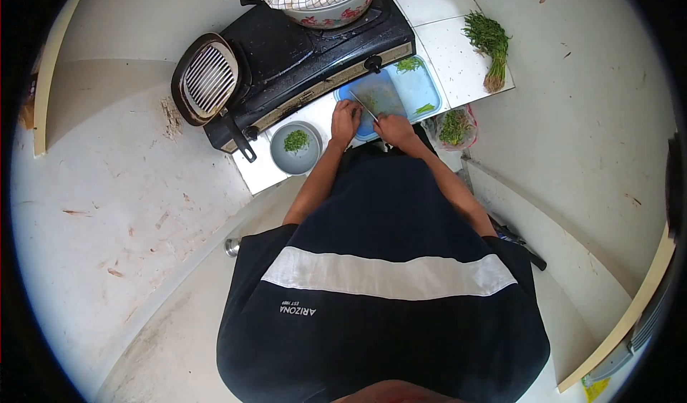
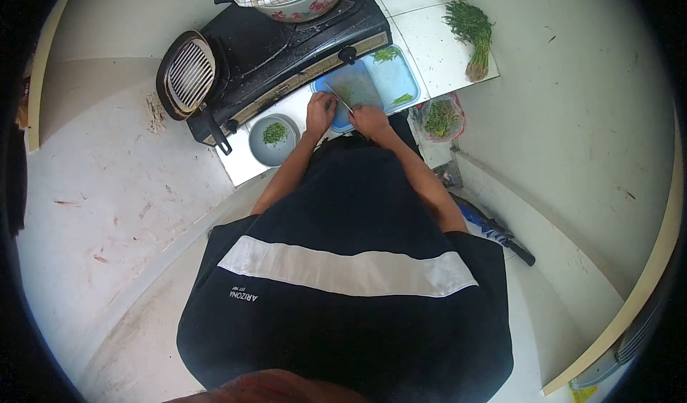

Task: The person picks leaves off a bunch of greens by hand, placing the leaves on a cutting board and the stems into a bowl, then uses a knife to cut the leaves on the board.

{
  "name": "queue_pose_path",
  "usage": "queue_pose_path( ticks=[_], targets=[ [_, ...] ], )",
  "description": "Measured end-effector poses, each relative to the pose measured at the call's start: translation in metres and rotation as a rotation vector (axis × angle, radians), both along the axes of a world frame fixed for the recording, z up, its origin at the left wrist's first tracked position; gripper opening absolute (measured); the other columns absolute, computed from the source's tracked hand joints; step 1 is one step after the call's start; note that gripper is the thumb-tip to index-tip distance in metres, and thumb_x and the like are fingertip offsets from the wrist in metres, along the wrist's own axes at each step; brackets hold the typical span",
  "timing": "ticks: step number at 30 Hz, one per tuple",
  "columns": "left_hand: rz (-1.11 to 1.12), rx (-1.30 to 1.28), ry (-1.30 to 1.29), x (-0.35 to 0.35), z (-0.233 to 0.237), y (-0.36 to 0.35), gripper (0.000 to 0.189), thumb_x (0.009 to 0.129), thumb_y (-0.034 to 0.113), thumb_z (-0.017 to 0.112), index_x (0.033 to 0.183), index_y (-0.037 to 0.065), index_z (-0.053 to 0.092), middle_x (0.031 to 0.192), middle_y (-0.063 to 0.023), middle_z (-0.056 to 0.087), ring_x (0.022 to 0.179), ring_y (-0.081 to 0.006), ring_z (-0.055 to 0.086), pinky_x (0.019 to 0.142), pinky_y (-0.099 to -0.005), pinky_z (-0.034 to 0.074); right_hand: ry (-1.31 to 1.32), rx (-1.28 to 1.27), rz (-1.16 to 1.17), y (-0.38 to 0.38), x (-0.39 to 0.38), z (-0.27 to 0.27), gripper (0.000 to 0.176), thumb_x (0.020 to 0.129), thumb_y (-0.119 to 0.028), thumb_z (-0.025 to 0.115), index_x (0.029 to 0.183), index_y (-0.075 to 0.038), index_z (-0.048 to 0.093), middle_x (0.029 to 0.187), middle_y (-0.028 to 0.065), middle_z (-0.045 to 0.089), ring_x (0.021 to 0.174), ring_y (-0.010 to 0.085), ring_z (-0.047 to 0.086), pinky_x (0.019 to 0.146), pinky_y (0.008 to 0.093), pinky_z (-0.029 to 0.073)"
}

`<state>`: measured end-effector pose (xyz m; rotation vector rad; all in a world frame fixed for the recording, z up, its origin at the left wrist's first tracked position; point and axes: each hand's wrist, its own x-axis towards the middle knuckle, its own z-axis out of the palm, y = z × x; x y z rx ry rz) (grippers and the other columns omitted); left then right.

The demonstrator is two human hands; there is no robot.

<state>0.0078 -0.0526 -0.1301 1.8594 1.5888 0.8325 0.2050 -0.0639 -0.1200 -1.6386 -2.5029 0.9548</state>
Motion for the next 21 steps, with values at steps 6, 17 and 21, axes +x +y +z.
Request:
queue_pose_path(
  ticks=[6, 17, 21],
  targets=[
    [0.019, 0.015, -0.025, -0.001, -0.008, 0.000, 0.010, 0.088, 0.003, 0.068, 0.095, 0.001, 0.074, 0.094, -0.0174, 0.068, 0.093, -0.0386, 0.064, 0.086, -0.0463, 0.051, 0.020, 0.089, -0.028, -0.010, 0.007, 0.002, 0.040, 0.102, -0.036, 0.055, 0.093, 0.001, 0.066, 0.075, 0.0243, 0.071, 0.071, 0.0429, 0.071, 0.066, 0.0526, 0.058],
    [0.048, 0.017, -0.043, 0.004, -0.012, -0.002, 0.010, 0.088, 0.003, 0.069, 0.096, 0.000, 0.074, 0.093, -0.0177, 0.068, 0.092, -0.0393, 0.065, 0.084, -0.0476, 0.053, -0.069, 0.075, 0.000, -0.013, 0.008, 0.012, 0.042, 0.102, -0.038, 0.054, 0.092, 0.001, 0.067, 0.077, 0.0211, 0.073, 0.074, 0.0396, 0.075, 0.067, 0.0505, 0.060],
    [0.065, -0.028, -0.049, 0.004, -0.010, -0.001, 0.011, 0.087, 0.003, 0.069, 0.097, 0.001, 0.074, 0.093, -0.0175, 0.068, 0.092, -0.0389, 0.066, 0.084, -0.0467, 0.053, -0.054, 0.043, -0.019, -0.003, 0.004, 0.000, 0.044, 0.102, -0.039, 0.053, 0.093, 0.002, 0.066, 0.079, 0.0221, 0.073, 0.074, 0.0401, 0.074, 0.067, 0.0511, 0.060]
  ],
)
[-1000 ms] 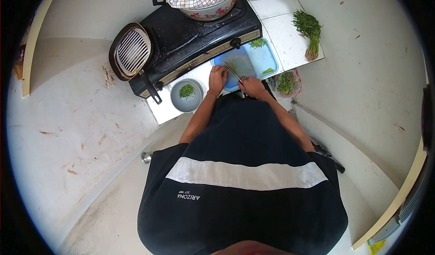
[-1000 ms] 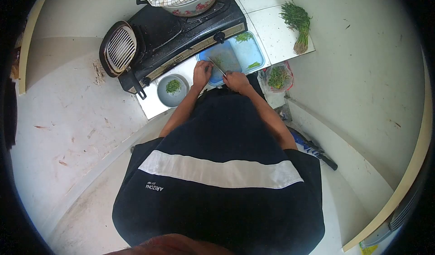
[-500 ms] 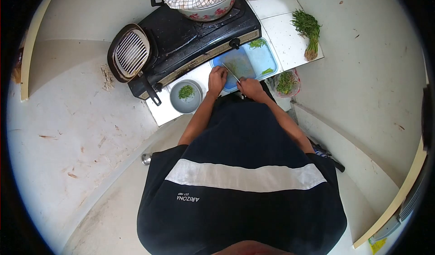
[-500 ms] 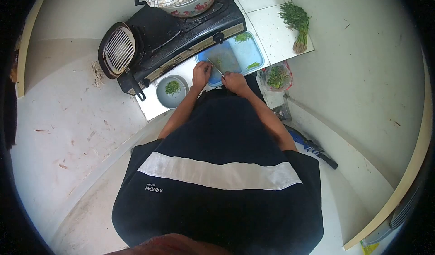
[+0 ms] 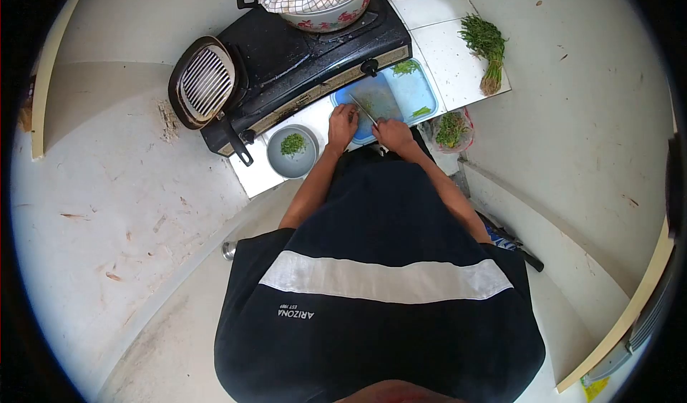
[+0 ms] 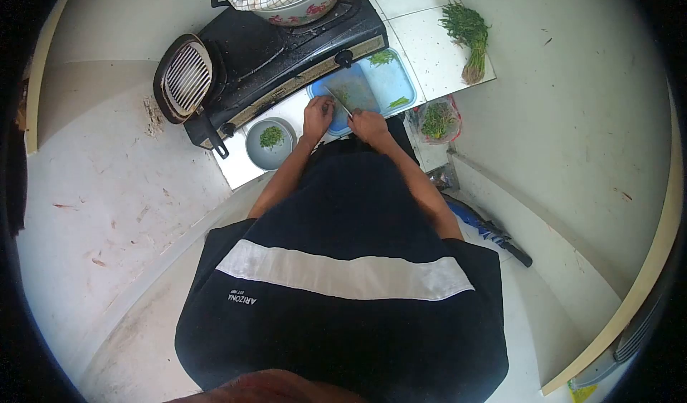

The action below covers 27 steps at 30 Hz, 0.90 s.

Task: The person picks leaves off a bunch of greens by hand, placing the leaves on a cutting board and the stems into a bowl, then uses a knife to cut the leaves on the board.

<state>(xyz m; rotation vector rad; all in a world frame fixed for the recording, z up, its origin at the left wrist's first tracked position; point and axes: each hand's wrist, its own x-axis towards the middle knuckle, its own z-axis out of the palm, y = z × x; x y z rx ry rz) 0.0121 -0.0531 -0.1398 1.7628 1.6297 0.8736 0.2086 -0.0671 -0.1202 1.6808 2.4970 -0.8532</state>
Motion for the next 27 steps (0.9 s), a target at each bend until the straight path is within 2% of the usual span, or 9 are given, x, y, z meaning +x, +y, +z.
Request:
queue_pose_path(
  ticks=[6, 8, 14, 17, 21, 23, 27],
  targets=[
    [0.018, -0.040, -0.056, -0.001, -0.001, -0.003, 0.013, 0.086, 0.004, 0.070, 0.097, 0.001, 0.074, 0.092, -0.0175, 0.068, 0.091, -0.0379, 0.066, 0.085, -0.0463, 0.053, -0.001, -0.029, -0.029, -0.004, 0.008, 0.005, 0.044, 0.103, -0.040, 0.052, 0.097, 0.001, 0.065, 0.081, 0.0228, 0.073, 0.077, 0.0426, 0.073, 0.070, 0.0525, 0.059],
    [0.021, -0.053, -0.072, -0.002, -0.001, -0.003, 0.013, 0.085, 0.004, 0.071, 0.097, 0.001, 0.074, 0.092, -0.0174, 0.068, 0.091, -0.0377, 0.067, 0.084, -0.0463, 0.053, 0.075, 0.047, 0.010, -0.008, 0.010, 0.006, 0.042, 0.104, -0.039, 0.054, 0.093, 0.000, 0.064, 0.075, 0.0230, 0.070, 0.071, 0.0436, 0.071, 0.065, 0.0535, 0.057],
    [0.020, -0.035, -0.048, -0.002, -0.006, -0.003, 0.011, 0.085, 0.004, 0.071, 0.095, 0.001, 0.075, 0.093, -0.0174, 0.069, 0.091, -0.0375, 0.068, 0.085, -0.0460, 0.054, 0.068, 0.047, 0.031, -0.006, 0.006, 0.000, 0.043, 0.104, -0.040, 0.054, 0.092, 0.000, 0.065, 0.073, 0.0226, 0.070, 0.071, 0.0430, 0.071, 0.065, 0.0534, 0.057],
    [0.015, -0.031, -0.044, -0.003, -0.005, -0.002, 0.010, 0.085, 0.003, 0.071, 0.094, 0.000, 0.075, 0.093, -0.0176, 0.070, 0.090, -0.0367, 0.068, 0.084, -0.0448, 0.054, 0.045, -0.047, 0.037, 0.003, -0.004, 0.004, 0.043, 0.103, -0.040, 0.053, 0.094, 0.000, 0.068, 0.080, 0.0235, 0.072, 0.077, 0.0430, 0.073, 0.071, 0.0535, 0.059],
    [0.006, 0.006, -0.044, 0.000, 0.001, -0.003, 0.010, 0.086, 0.002, 0.070, 0.095, 0.000, 0.075, 0.092, -0.0175, 0.069, 0.086, -0.0357, 0.069, 0.079, -0.0428, 0.055, 0.050, -0.010, 0.014, -0.001, -0.001, 0.004, 0.042, 0.103, -0.038, 0.053, 0.093, 0.000, 0.069, 0.080, 0.0231, 0.073, 0.077, 0.0425, 0.073, 0.071, 0.0534, 0.059],
    [-0.007, 0.051, -0.006, -0.002, 0.002, -0.001, 0.010, 0.086, 0.001, 0.070, 0.095, -0.001, 0.075, 0.091, -0.0174, 0.069, 0.084, -0.0352, 0.069, 0.078, -0.0423, 0.055, 0.078, 0.053, -0.014, -0.010, 0.003, 0.002, 0.042, 0.103, -0.038, 0.056, 0.089, 0.000, 0.067, 0.074, 0.0231, 0.071, 0.072, 0.0424, 0.072, 0.066, 0.0526, 0.058],
    [-0.014, 0.003, 0.000, -0.001, 0.005, -0.002, 0.009, 0.087, 0.002, 0.070, 0.095, -0.001, 0.074, 0.091, -0.0168, 0.069, 0.082, -0.0344, 0.068, 0.076, -0.0420, 0.055, 0.093, -0.014, -0.034, -0.006, -0.001, 0.008, 0.042, 0.103, -0.038, 0.056, 0.088, 0.000, 0.068, 0.077, 0.0233, 0.071, 0.074, 0.0420, 0.072, 0.068, 0.0516, 0.059]
  ],
)
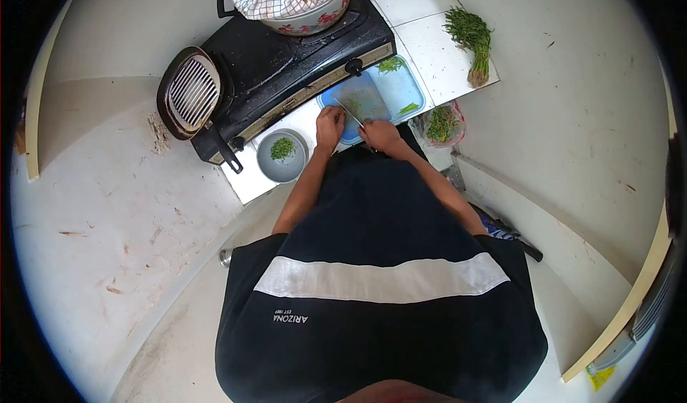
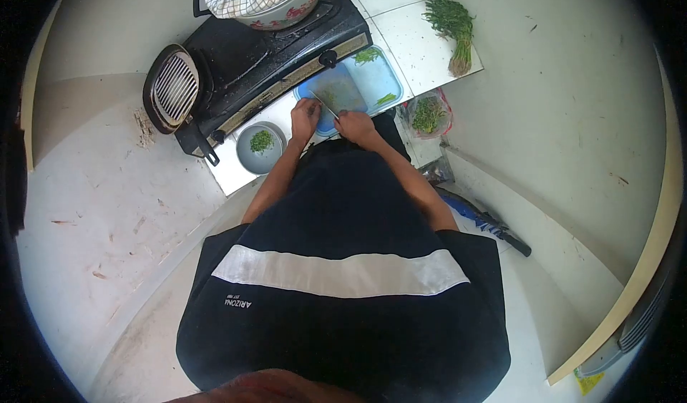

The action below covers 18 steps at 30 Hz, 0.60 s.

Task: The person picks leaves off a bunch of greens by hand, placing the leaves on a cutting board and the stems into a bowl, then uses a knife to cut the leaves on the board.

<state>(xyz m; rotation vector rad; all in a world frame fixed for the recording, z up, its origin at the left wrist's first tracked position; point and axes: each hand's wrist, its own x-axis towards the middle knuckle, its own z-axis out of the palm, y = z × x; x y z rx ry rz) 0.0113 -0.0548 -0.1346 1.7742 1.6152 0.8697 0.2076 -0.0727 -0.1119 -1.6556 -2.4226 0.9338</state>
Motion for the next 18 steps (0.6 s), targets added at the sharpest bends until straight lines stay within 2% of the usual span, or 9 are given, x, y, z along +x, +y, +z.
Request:
queue_pose_path(
  ticks=[8, 10, 13, 18],
  targets=[
    [0.030, 0.026, 0.001, 0.001, -0.002, -0.003, 0.010, 0.088, 0.002, 0.071, 0.097, -0.001, 0.074, 0.092, -0.0162, 0.069, 0.081, -0.0330, 0.068, 0.076, -0.0413, 0.055, -0.040, -0.015, -0.007, -0.007, 0.003, -0.001, 0.042, 0.103, -0.040, 0.054, 0.097, 0.000, 0.066, 0.078, 0.0232, 0.072, 0.075, 0.0417, 0.073, 0.068, 0.0510, 0.059],
    [0.028, -0.054, -0.042, 0.001, 0.001, -0.003, 0.011, 0.088, 0.002, 0.071, 0.098, 0.000, 0.074, 0.092, -0.0166, 0.068, 0.080, -0.0336, 0.068, 0.076, -0.0415, 0.055, -0.040, 0.004, -0.001, -0.002, -0.002, 0.004, 0.040, 0.102, -0.037, 0.055, 0.094, 0.000, 0.066, 0.078, 0.0228, 0.072, 0.075, 0.0410, 0.073, 0.068, 0.0510, 0.059],
    [0.023, -0.037, -0.104, 0.001, 0.003, -0.005, 0.011, 0.088, 0.002, 0.070, 0.098, 0.000, 0.074, 0.093, -0.0166, 0.068, 0.082, -0.0347, 0.068, 0.078, -0.0424, 0.055, -0.043, 0.036, -0.003, 0.002, -0.003, 0.000, 0.039, 0.101, -0.036, 0.055, 0.092, 0.000, 0.067, 0.078, 0.0221, 0.072, 0.074, 0.0400, 0.074, 0.068, 0.0508, 0.060],
    [-0.023, 0.039, -0.007, -0.001, -0.005, -0.003, 0.011, 0.088, -0.001, 0.069, 0.098, -0.001, 0.074, 0.095, -0.0166, 0.067, 0.086, -0.0340, 0.069, 0.079, -0.0416, 0.055, -0.030, 0.019, 0.001, -0.002, 0.009, -0.007, 0.043, 0.103, -0.040, 0.054, 0.096, 0.001, 0.065, 0.078, 0.0232, 0.072, 0.075, 0.0428, 0.072, 0.068, 0.0528, 0.058]
  ],
)
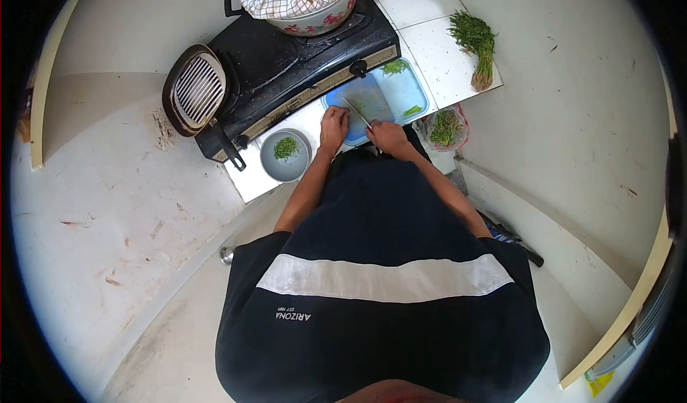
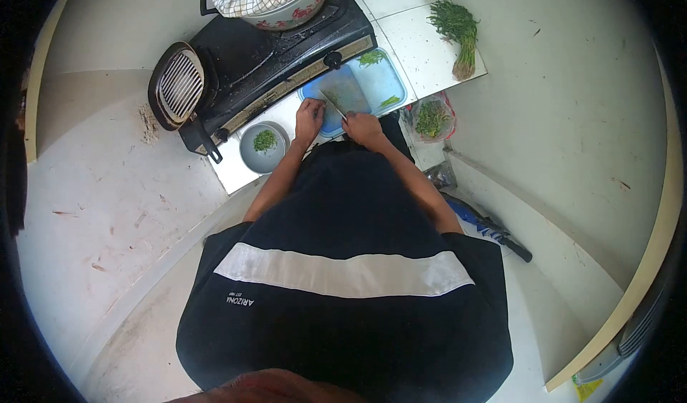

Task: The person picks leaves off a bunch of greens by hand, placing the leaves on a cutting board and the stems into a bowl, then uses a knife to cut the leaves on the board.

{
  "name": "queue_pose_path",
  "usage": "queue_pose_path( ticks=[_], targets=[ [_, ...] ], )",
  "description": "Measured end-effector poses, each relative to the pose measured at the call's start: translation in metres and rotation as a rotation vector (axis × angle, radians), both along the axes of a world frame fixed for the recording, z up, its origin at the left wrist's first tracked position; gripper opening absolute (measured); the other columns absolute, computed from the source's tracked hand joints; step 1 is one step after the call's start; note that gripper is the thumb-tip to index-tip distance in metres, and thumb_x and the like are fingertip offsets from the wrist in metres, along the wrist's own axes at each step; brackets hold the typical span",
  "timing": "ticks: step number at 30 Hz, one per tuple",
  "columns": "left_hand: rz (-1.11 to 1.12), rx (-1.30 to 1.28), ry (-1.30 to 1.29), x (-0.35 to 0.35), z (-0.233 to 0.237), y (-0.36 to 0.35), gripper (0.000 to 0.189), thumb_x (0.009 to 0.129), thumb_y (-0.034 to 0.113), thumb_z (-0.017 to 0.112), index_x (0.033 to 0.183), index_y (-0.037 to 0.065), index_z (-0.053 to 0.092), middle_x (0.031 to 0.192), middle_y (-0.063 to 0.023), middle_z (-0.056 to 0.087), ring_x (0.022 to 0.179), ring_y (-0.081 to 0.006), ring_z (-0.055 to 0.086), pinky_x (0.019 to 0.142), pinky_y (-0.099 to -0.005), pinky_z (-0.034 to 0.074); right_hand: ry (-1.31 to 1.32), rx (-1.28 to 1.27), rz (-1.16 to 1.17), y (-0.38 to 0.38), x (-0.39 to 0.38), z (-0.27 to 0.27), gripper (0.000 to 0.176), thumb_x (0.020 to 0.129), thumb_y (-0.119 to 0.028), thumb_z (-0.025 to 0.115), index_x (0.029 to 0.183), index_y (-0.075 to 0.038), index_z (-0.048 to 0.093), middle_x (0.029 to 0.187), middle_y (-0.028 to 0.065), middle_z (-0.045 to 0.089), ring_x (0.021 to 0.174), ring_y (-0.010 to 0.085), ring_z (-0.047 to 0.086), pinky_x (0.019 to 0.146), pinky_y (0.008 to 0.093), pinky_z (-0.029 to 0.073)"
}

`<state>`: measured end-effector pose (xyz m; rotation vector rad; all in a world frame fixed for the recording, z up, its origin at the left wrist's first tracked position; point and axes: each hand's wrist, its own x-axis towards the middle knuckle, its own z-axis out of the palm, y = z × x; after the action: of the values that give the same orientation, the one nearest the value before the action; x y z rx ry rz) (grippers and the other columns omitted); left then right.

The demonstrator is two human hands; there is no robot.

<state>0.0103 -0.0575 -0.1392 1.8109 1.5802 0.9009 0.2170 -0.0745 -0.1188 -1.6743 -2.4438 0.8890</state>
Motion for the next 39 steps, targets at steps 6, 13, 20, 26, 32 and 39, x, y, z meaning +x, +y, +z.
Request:
queue_pose_path(
  ticks=[6, 13, 20, 26, 32, 39],
  targets=[
    [-0.005, 0.028, 0.023, 0.008, 0.001, 0.006, 0.010, 0.088, -0.002, 0.070, 0.098, -0.001, 0.073, 0.095, -0.0161, 0.067, 0.087, -0.0332, 0.069, 0.077, -0.0409, 0.055, -0.005, -0.031, -0.006, 0.002, 0.002, 0.008, 0.044, 0.104, -0.041, 0.052, 0.097, 0.000, 0.064, 0.079, 0.0238, 0.072, 0.076, 0.0438, 0.072, 0.068, 0.0536, 0.057],
    [0.014, 0.011, -0.023, 0.008, -0.006, 0.006, 0.009, 0.089, -0.002, 0.070, 0.098, 0.000, 0.073, 0.094, -0.0159, 0.066, 0.080, -0.0331, 0.069, 0.073, -0.0402, 0.055, 0.012, -0.045, 0.001, 0.002, -0.001, 0.009, 0.044, 0.104, -0.041, 0.052, 0.097, 0.001, 0.066, 0.081, 0.0237, 0.072, 0.077, 0.0432, 0.072, 0.071, 0.0538, 0.058],
    [0.028, 0.016, 0.002, 0.009, -0.008, 0.007, 0.008, 0.090, 0.000, 0.070, 0.098, -0.001, 0.072, 0.094, -0.0163, 0.066, 0.079, -0.0340, 0.069, 0.073, -0.0406, 0.055, 0.001, -0.005, 0.010, 0.008, -0.008, -0.003, 0.044, 0.104, -0.040, 0.052, 0.096, 0.001, 0.066, 0.077, 0.0241, 0.071, 0.074, 0.0437, 0.072, 0.069, 0.0543, 0.059],
    [0.024, 0.045, -0.005, 0.009, -0.004, 0.006, 0.008, 0.089, 0.000, 0.070, 0.097, -0.001, 0.072, 0.096, -0.0166, 0.068, 0.080, -0.0356, 0.068, 0.073, -0.0425, 0.055, -0.030, -0.009, -0.002, 0.005, -0.006, 0.002, 0.043, 0.104, -0.039, 0.053, 0.096, 0.001, 0.066, 0.077, 0.0233, 0.072, 0.073, 0.0431, 0.072, 0.068, 0.0534, 0.059],
    [0.014, 0.107, 0.068, 0.010, -0.004, 0.006, 0.008, 0.090, 0.000, 0.070, 0.097, 0.000, 0.073, 0.094, -0.0164, 0.068, 0.078, -0.0330, 0.068, 0.072, -0.0410, 0.055, -0.047, 0.007, 0.009, 0.004, -0.003, 0.003, 0.044, 0.104, -0.041, 0.052, 0.097, 0.001, 0.065, 0.078, 0.0232, 0.072, 0.074, 0.0428, 0.072, 0.068, 0.0525, 0.059],
    [0.053, -0.023, -0.027, 0.011, -0.002, 0.004, 0.010, 0.089, 0.001, 0.071, 0.099, 0.000, 0.073, 0.092, -0.0161, 0.067, 0.074, -0.0293, 0.070, 0.069, -0.0389, 0.056, -0.062, -0.025, 0.013, 0.005, 0.002, 0.007, 0.044, 0.104, -0.041, 0.053, 0.099, 0.001, 0.065, 0.077, 0.0236, 0.072, 0.074, 0.0436, 0.072, 0.068, 0.0534, 0.058]
  ],
)
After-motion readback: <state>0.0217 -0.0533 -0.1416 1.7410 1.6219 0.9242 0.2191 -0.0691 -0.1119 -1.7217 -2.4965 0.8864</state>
